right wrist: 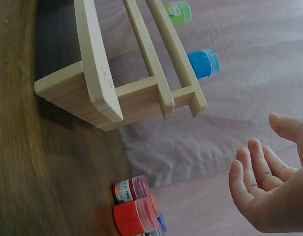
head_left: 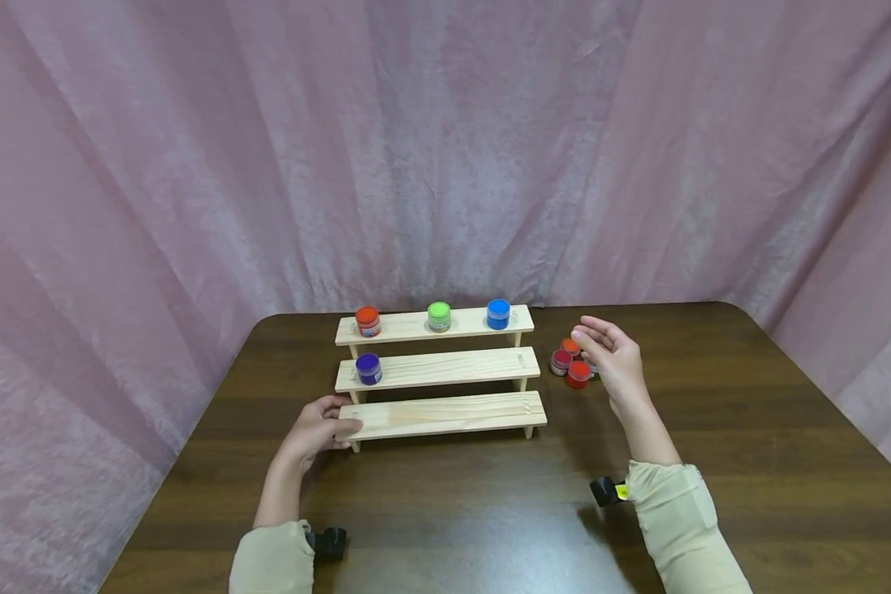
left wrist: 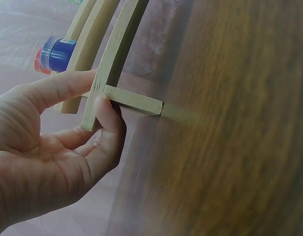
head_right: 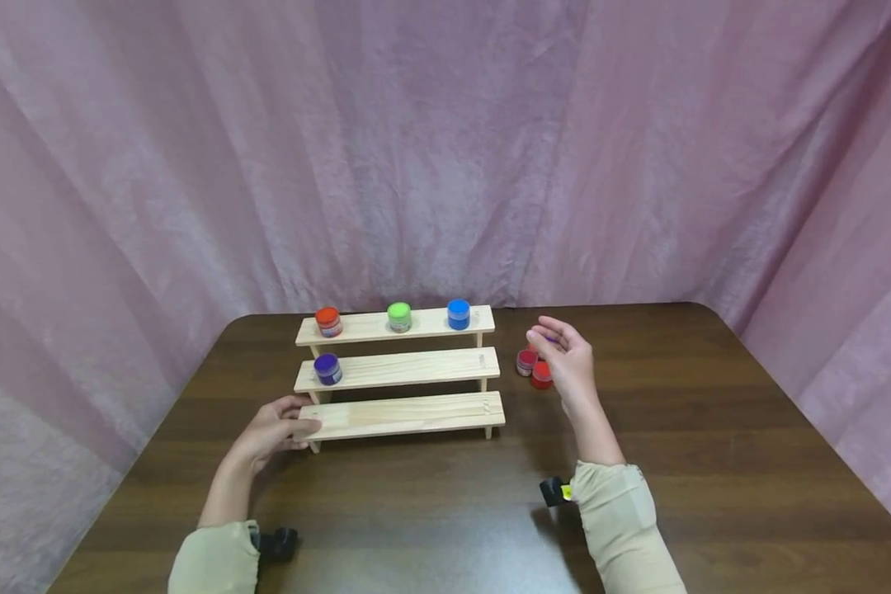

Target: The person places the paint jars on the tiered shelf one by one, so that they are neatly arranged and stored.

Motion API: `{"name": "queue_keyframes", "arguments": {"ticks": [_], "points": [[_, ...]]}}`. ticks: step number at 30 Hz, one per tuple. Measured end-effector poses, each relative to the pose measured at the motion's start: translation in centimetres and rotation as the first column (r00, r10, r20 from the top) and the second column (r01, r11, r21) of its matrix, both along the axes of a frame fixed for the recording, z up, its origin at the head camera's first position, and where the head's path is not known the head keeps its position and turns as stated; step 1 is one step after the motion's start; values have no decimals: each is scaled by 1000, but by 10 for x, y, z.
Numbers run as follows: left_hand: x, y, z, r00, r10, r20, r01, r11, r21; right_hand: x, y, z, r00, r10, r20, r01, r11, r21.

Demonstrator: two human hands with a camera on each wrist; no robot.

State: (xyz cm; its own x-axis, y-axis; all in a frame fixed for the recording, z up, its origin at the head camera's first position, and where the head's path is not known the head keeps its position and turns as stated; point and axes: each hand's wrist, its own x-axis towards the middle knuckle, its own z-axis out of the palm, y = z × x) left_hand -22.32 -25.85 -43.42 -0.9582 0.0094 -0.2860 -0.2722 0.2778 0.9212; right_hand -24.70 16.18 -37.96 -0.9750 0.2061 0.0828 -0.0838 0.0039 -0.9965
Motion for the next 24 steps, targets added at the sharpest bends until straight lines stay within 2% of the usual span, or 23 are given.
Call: {"name": "queue_keyframes", "arguments": {"ticks": [8,15,20,24], "points": [[1,1,1,1000,4,5,-4,1000,-1,-5,4,-6,1000,-20,11,20,1000,7],[0,3,4,1000,5,5,-5,1000,0,-6,10,-7,999,-28,30,29,999,-31],[0,4,4,1000,12,3,-12,1000,-1,-7,22,-9,996,-70,46,74,993,-92],[2,3,5,1000,29,3,-29,1000,-5,-9,29,-12,993,-106,53,111,989,-100]]}}
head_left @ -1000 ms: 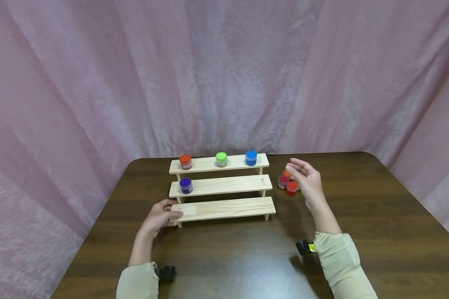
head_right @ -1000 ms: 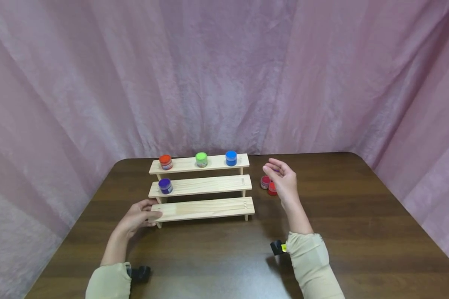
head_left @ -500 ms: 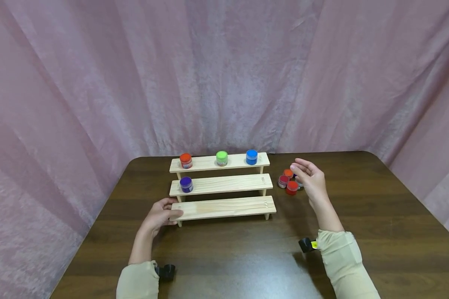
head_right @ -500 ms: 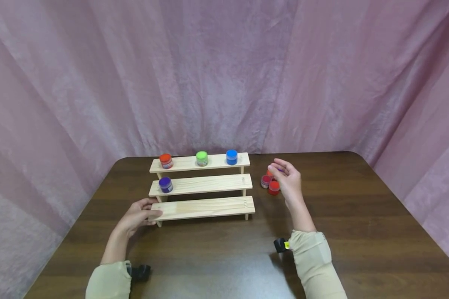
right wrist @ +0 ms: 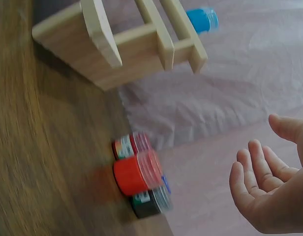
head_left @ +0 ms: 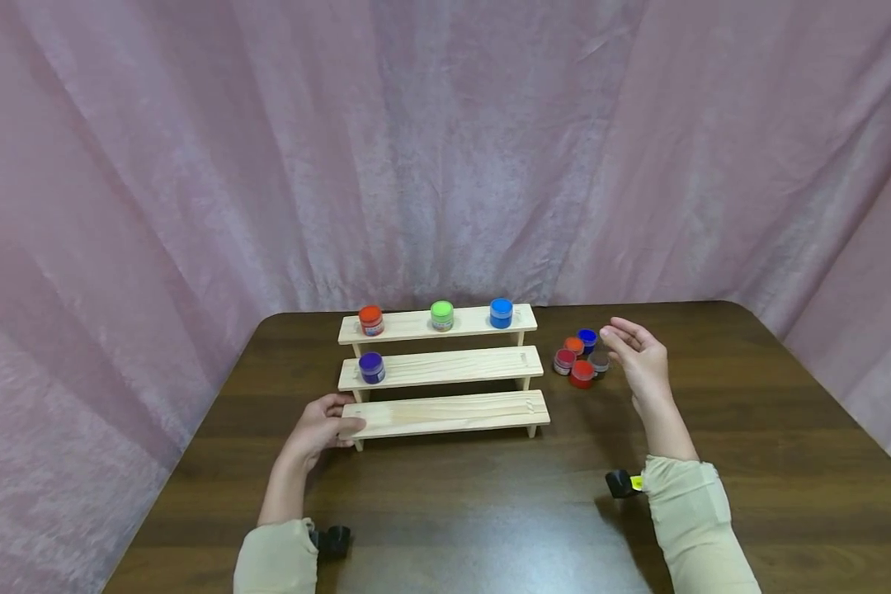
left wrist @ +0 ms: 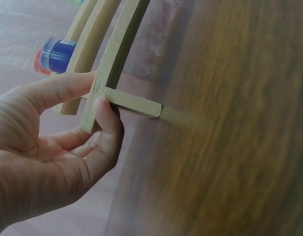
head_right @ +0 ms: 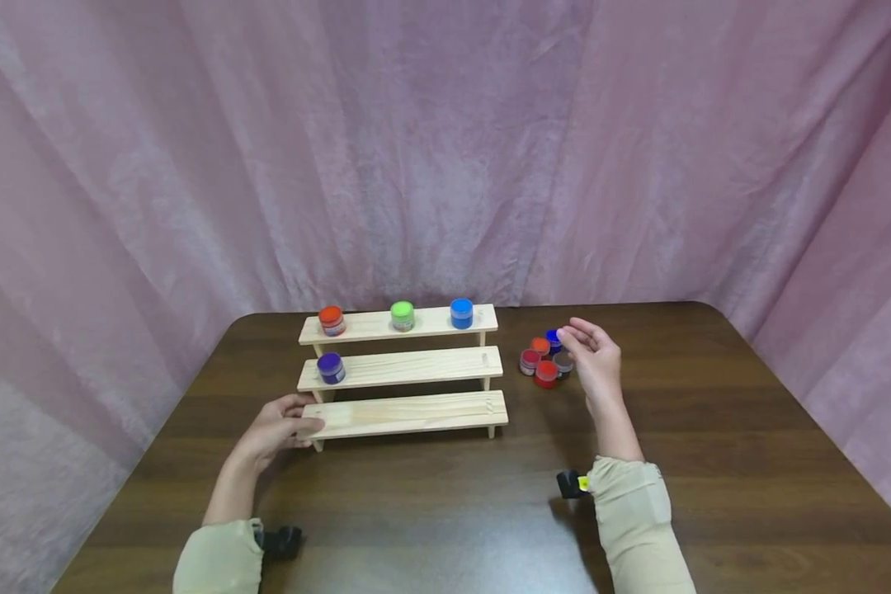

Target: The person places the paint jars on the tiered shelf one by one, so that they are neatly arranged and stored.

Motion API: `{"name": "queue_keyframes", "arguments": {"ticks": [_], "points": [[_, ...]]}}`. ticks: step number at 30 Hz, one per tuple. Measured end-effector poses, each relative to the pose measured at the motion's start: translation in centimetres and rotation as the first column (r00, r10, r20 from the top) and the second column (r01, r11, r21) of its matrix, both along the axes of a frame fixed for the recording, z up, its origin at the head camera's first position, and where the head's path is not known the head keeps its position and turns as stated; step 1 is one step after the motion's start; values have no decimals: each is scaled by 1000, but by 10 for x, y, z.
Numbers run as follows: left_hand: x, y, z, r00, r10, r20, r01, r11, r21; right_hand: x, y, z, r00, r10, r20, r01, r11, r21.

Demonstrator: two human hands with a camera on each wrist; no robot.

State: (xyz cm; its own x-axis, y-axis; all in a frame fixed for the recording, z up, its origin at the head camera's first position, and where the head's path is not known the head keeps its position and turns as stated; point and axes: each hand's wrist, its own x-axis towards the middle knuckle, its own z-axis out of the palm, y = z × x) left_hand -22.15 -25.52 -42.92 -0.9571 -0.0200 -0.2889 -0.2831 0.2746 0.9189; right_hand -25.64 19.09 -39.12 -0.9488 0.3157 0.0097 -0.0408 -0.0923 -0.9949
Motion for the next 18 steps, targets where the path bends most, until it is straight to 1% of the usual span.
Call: {"name": "queue_keyframes", "arguments": {"ticks": [3,10,14,18], "points": [[0,-1,-1,1000,4,-3,-4,1000,4,0,3,-3,1000,-21,-2,22,1000,10],[0,-1,-2,1000,5,-20,-4,1000,18,-2,9,-6,999,-19,26,19,1000,22],[-1,-2,-3,1000,8,-25,-8,1000,22,-4,12,-11,999,-30,45,28,999,26],[-1,-1,-4,1000,9,-29,-8,1000,26,-6,15,-18,997,-42,60,38,997,61]]}}
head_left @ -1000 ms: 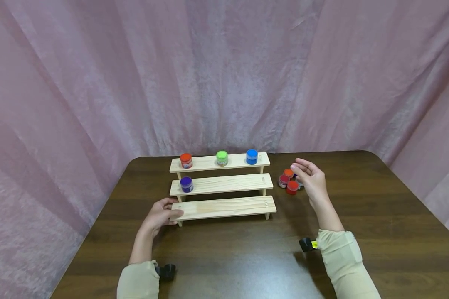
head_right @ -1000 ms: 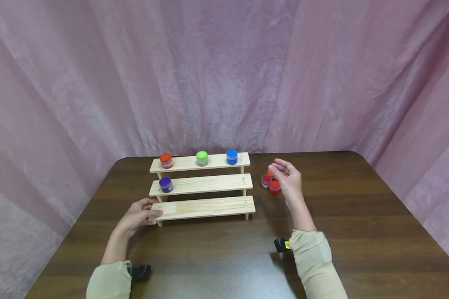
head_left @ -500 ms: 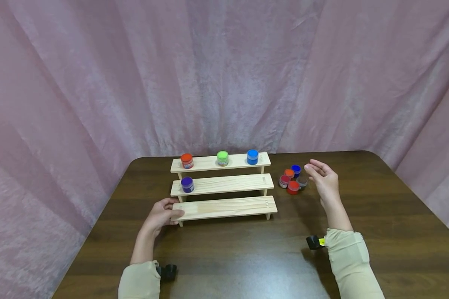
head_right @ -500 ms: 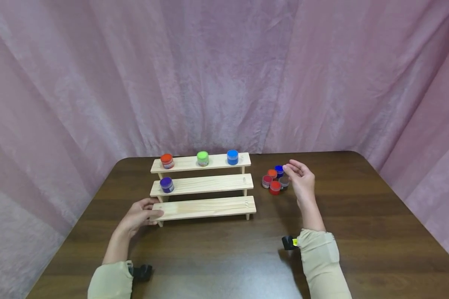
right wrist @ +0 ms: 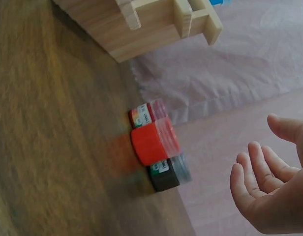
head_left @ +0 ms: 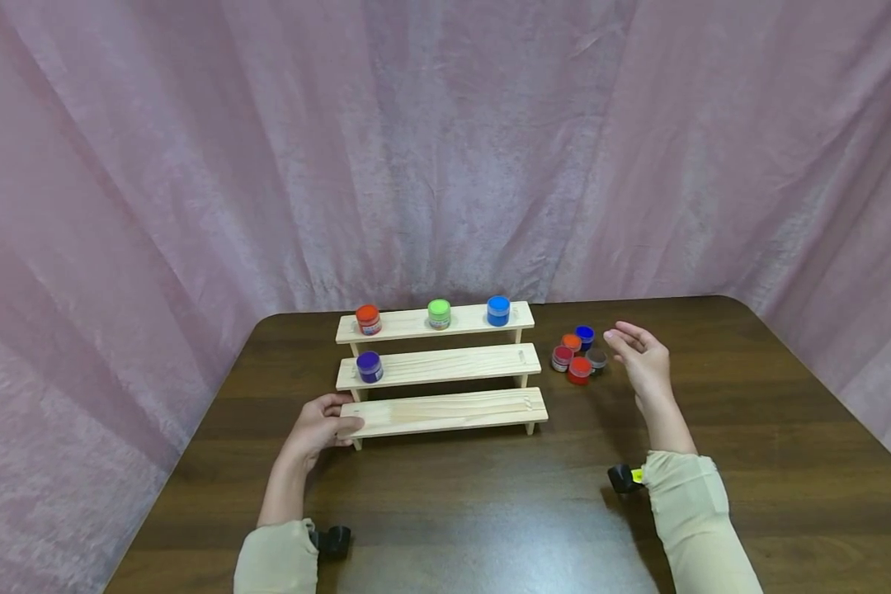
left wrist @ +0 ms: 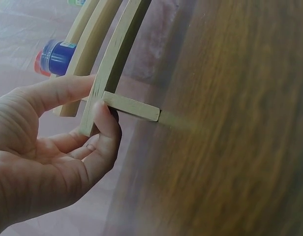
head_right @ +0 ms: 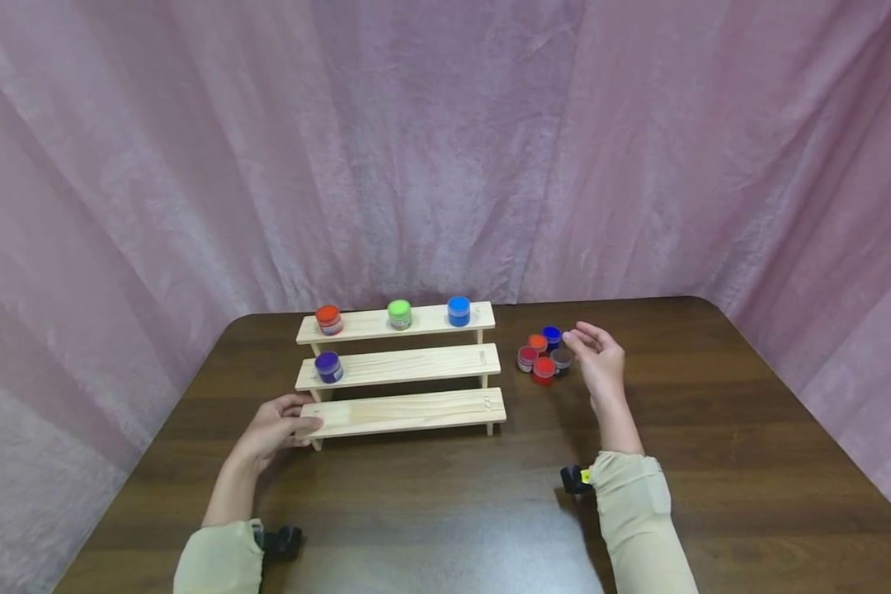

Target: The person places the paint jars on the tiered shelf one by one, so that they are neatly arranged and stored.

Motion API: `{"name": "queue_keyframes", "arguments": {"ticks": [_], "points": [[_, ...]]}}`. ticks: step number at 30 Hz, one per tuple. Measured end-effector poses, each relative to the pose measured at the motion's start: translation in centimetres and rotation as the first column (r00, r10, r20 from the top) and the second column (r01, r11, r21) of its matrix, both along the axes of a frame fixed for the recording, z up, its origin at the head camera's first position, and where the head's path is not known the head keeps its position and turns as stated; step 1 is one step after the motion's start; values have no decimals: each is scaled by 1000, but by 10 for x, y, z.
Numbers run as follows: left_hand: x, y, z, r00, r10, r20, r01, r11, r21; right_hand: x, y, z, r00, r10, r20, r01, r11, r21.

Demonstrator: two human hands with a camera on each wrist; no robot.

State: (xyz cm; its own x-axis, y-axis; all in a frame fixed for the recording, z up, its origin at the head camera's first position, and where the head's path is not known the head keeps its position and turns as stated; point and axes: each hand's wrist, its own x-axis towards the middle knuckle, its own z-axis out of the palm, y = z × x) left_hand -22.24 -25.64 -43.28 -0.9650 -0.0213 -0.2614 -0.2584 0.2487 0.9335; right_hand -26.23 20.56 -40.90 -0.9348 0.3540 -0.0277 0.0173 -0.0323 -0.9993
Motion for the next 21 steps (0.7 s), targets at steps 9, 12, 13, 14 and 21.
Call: {"name": "queue_keyframes", "arguments": {"ticks": [9,12,13,14,21], "points": [[1,1,0,1000,12,-4,-12,1000,-2,-4,7,-12,994,51,98,-62,991,114],[0,1,-1,1000,15,-7,-15,1000,-6,-5,9,-17,991,59,121,-76,988,137],[1,1,-1,1000,15,-7,-15,1000,-8,-5,9,-19,990,63,127,-81,986,143],[1,1,-1,1000,18,-6,-18,1000,-8,-6,10,-21,989,68,130,-88,985,151],[2,1,0,1000,21,-2,-21,1000,2,-10,10,-31,983,122,140,-150,965,215]]}}
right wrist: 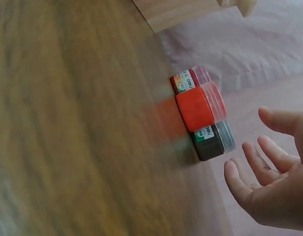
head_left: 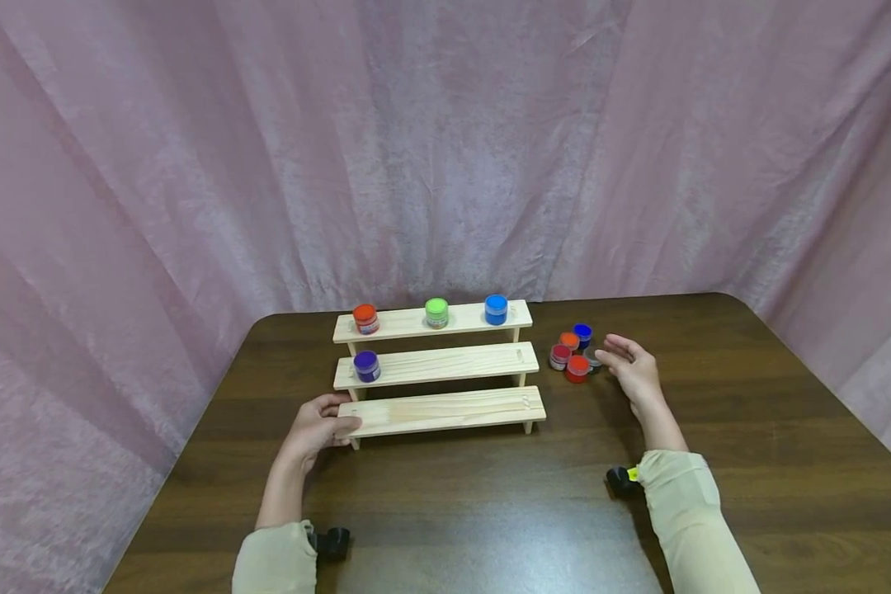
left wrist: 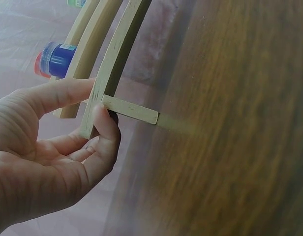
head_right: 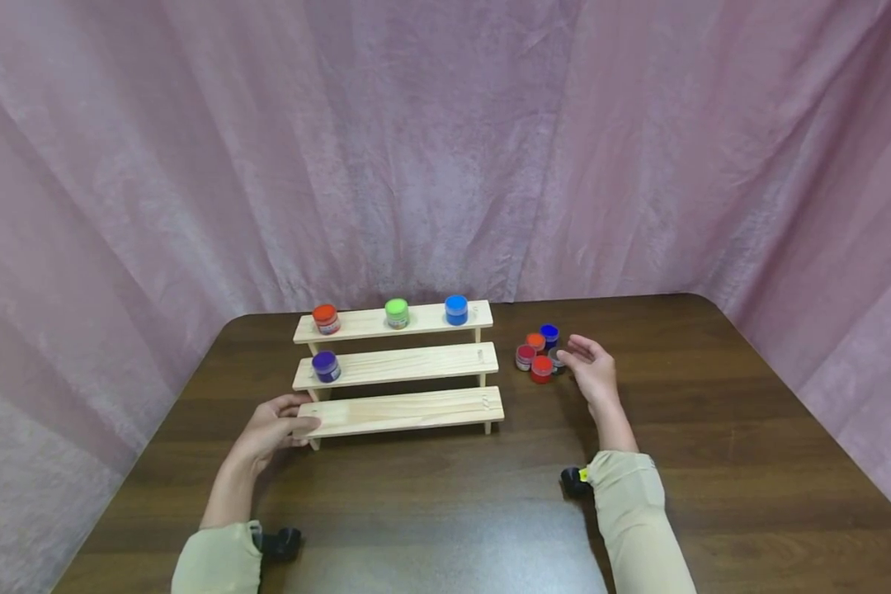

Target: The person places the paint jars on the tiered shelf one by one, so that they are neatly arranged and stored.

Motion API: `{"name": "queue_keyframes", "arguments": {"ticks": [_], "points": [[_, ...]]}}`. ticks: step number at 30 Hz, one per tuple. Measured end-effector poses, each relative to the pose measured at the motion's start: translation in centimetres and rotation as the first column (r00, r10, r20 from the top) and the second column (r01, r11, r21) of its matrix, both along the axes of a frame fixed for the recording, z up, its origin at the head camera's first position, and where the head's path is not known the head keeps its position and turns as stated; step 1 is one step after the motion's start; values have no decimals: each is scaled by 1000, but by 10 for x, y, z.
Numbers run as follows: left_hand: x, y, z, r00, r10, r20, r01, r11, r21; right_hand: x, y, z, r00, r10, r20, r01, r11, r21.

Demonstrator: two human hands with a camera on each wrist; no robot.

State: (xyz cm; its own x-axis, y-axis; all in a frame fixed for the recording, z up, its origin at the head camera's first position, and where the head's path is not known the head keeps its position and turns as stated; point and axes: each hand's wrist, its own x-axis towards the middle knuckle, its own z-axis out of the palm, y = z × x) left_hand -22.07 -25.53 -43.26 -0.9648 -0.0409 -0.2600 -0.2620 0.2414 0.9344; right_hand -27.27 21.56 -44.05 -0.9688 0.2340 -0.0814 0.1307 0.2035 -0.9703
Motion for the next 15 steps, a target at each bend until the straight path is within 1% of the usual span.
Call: {"name": "queue_keyframes", "arguments": {"ticks": [3,9,11,15], "points": [[0,0,1,1000,2,3,-2,1000,0,-2,0,-2,999,44,0,-44,999,5],[-1,0,1,1000,0,9,0,1000,-5,-5,3,-8,991,133,12,-133,990,-39],[-1,0,0,1000,-1,11,1,1000,-6,-5,5,-11,989,150,8,-150,987,-50],[0,1,1,1000,-7,16,7,1000,-8,-7,6,-16,985,172,8,-171,985,-37]]}}
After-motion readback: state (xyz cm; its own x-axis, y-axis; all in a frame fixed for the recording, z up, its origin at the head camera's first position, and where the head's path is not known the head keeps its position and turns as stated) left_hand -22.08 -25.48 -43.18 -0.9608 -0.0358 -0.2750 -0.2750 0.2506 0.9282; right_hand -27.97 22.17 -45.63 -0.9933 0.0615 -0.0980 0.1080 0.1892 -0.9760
